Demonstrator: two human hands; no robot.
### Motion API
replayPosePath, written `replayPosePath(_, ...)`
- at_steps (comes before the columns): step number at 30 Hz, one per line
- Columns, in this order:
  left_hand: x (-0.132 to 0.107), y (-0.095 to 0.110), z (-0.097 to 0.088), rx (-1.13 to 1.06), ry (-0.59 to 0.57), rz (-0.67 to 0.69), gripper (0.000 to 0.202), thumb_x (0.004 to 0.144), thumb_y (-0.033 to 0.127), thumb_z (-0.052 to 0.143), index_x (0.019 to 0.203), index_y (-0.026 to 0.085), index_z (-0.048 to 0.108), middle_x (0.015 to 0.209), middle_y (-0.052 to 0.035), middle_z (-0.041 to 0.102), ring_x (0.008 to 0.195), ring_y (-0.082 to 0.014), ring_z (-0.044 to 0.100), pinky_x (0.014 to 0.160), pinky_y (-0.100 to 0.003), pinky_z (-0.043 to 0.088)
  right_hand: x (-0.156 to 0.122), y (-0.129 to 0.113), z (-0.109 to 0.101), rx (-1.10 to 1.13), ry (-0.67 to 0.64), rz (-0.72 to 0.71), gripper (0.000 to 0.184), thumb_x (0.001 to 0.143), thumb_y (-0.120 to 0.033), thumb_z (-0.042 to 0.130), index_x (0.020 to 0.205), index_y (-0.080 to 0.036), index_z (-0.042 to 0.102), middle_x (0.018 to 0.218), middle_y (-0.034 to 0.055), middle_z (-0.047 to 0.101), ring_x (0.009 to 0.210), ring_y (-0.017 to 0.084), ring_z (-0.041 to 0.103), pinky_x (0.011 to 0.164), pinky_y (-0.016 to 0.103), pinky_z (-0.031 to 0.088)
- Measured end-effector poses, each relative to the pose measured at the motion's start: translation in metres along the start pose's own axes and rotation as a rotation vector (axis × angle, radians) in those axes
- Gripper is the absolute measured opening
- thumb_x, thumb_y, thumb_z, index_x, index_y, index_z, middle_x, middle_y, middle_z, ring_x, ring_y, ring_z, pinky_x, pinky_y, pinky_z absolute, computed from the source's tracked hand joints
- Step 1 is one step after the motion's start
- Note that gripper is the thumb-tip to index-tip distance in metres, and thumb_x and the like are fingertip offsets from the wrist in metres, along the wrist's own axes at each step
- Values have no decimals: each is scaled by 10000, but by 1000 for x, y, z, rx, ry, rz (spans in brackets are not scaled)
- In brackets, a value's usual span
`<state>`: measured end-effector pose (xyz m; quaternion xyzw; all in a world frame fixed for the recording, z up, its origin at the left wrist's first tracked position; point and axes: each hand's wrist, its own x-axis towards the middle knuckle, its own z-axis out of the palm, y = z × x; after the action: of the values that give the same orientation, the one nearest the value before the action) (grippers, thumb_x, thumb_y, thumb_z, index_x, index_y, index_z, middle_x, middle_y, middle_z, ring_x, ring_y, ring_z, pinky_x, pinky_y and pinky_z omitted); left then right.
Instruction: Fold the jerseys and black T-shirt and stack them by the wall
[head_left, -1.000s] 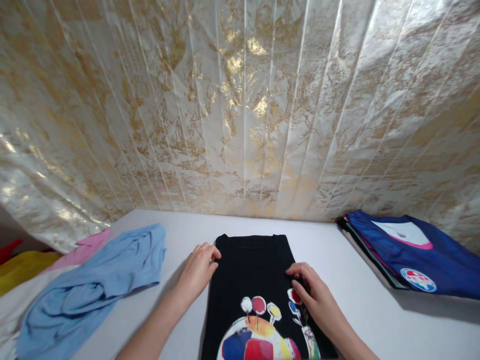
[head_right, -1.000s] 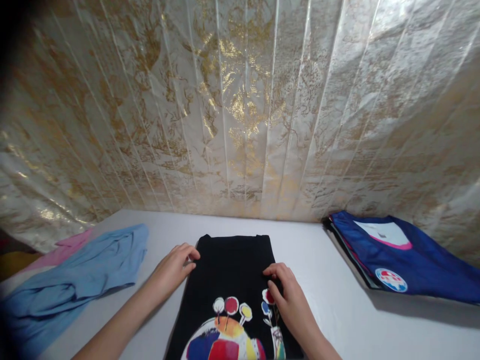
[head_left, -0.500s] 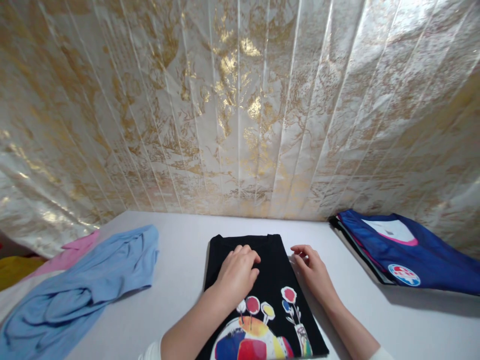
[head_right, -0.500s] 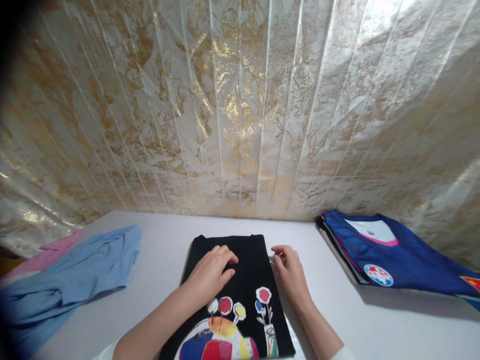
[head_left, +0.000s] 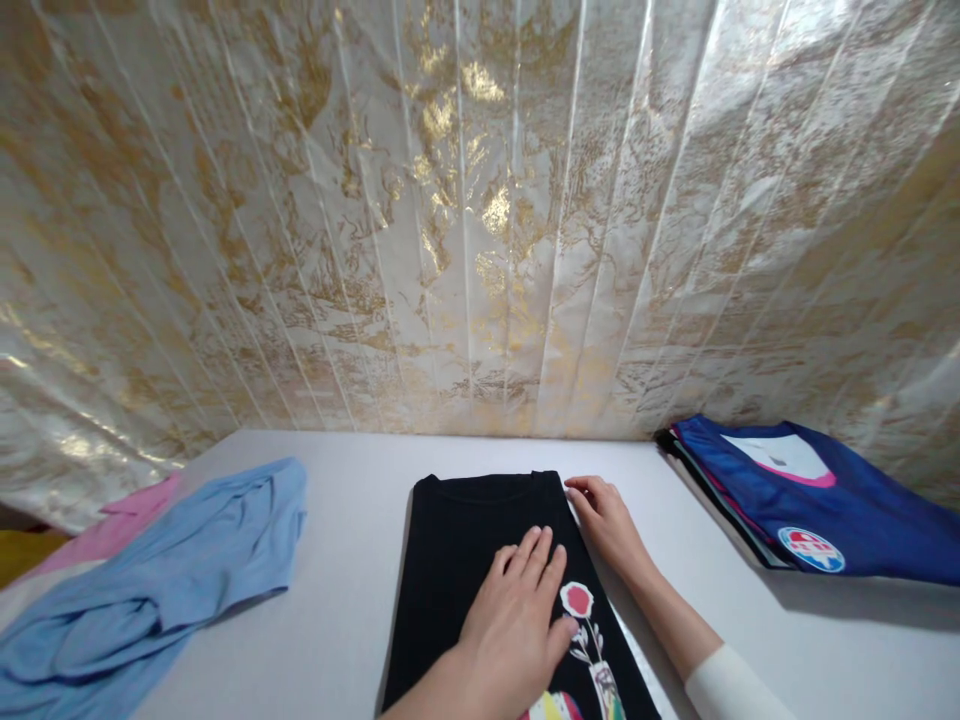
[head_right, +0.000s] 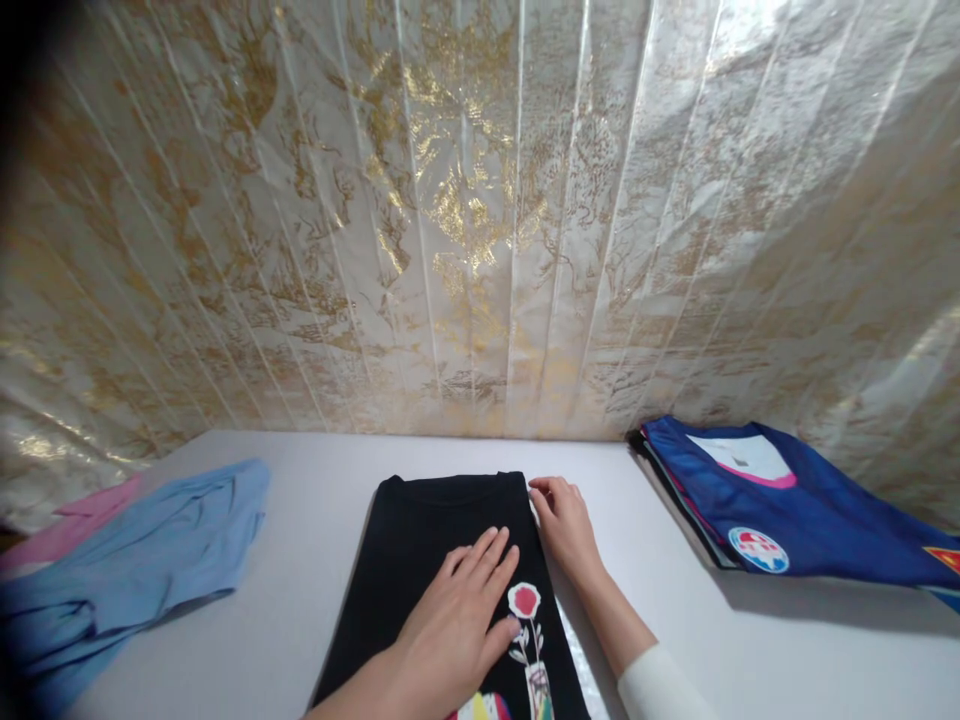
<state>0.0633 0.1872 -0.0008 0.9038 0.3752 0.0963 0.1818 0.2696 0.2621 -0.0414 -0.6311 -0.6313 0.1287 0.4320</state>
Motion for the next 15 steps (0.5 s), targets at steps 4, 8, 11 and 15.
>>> replayPosePath(4,3,-2,0,-8,-17,2,598,957,429,383,1481,169,260,1559,-87,144,1445,-230,82,1155,-472,182,19,-1,12,-23,8,-1,295,814,-422,493,918,-211,670,844,70,656,827,253,544,810,399,397)
replayPosePath(8,0,-2,2,-31,-49,-8,610,946,397,400,1486,161,244,1563,-94,109,1446,-248,70,1150,-490,178,28,-5,19,-12,-21,-18,210,761,-380,538,823,-230,672,766,40,643,774,238,529,765,375,396)
replayPosePath(11,0,-2,-13,-64,-129,-7,666,896,421,500,1476,178,279,1564,-113,124,1441,-284,104,1139,-509,191,28,-8,19,27,-43,-25,195,771,-360,511,798,-227,652,749,24,637,761,224,532,740,351,409)
replayPosePath(15,28,-11,-51,-48,-64,-89,463,795,330,639,1248,253,583,1324,-59,566,1219,-264,504,1010,-380,412,27,-9,16,86,-47,-12,217,799,-363,475,831,-217,632,810,29,646,787,217,551,756,344,420)
